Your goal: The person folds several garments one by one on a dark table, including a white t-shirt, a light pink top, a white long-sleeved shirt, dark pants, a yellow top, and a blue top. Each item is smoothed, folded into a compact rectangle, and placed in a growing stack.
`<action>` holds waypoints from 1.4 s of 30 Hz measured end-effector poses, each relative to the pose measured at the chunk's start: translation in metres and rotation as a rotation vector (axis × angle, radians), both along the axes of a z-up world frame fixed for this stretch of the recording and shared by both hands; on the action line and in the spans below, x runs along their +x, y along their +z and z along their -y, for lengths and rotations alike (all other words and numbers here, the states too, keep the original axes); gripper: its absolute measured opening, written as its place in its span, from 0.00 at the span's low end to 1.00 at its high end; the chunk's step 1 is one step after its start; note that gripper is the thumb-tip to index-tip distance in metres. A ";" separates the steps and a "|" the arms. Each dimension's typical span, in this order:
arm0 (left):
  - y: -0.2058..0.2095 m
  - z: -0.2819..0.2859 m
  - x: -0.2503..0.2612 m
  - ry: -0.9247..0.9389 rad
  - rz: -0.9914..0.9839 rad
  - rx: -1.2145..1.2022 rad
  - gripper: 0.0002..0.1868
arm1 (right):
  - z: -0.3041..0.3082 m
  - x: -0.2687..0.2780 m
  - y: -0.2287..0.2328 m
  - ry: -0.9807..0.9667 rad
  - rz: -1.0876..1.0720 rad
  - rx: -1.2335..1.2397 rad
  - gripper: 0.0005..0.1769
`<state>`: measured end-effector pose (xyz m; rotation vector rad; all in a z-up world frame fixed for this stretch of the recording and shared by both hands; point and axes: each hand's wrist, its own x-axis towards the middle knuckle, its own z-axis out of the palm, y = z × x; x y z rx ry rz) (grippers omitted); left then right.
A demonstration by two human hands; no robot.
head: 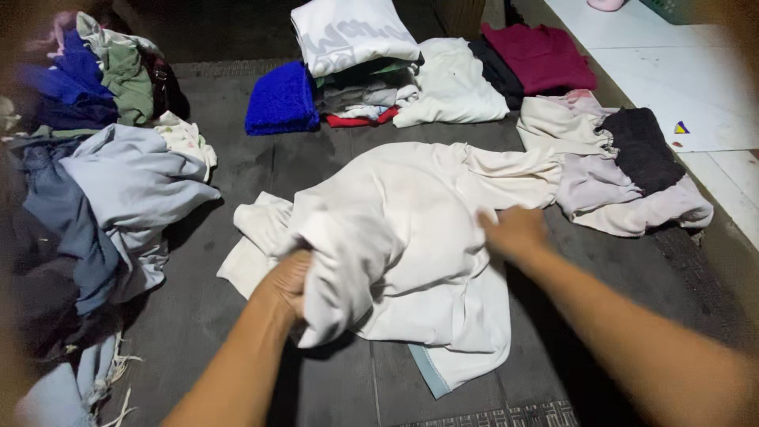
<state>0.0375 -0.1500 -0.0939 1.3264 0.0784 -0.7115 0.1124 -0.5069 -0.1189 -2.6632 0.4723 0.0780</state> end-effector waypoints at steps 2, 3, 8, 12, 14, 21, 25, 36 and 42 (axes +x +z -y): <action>0.002 -0.012 0.007 0.142 0.025 -0.040 0.44 | -0.014 -0.015 -0.015 0.076 0.116 -0.251 0.39; 0.004 -0.021 0.010 0.216 0.037 -0.071 0.44 | -0.018 -0.016 -0.017 0.140 0.150 -0.230 0.34; 0.021 -0.061 0.016 0.487 0.076 -0.199 0.45 | -0.024 0.019 -0.002 -0.128 -0.076 1.125 0.30; 0.040 -0.089 0.006 0.631 0.140 -0.328 0.46 | 0.010 0.039 0.026 -0.217 -0.003 1.977 0.30; 0.052 -0.094 0.001 0.655 0.192 -0.400 0.47 | 0.039 0.035 0.041 -0.150 0.145 2.030 0.29; 0.077 -0.100 -0.010 0.401 0.417 -0.754 0.49 | 0.090 0.024 0.054 0.028 -0.158 1.830 0.32; 0.052 -0.099 -0.010 0.173 0.239 -0.644 0.29 | 0.097 -0.003 0.007 -0.188 -0.315 1.554 0.26; 0.012 -0.126 0.070 0.718 -0.130 -0.202 0.18 | 0.111 0.077 0.011 -0.279 -0.267 1.389 0.15; 0.142 -0.129 0.136 0.594 0.420 -0.748 0.15 | 0.088 0.104 0.192 0.260 0.254 1.550 0.26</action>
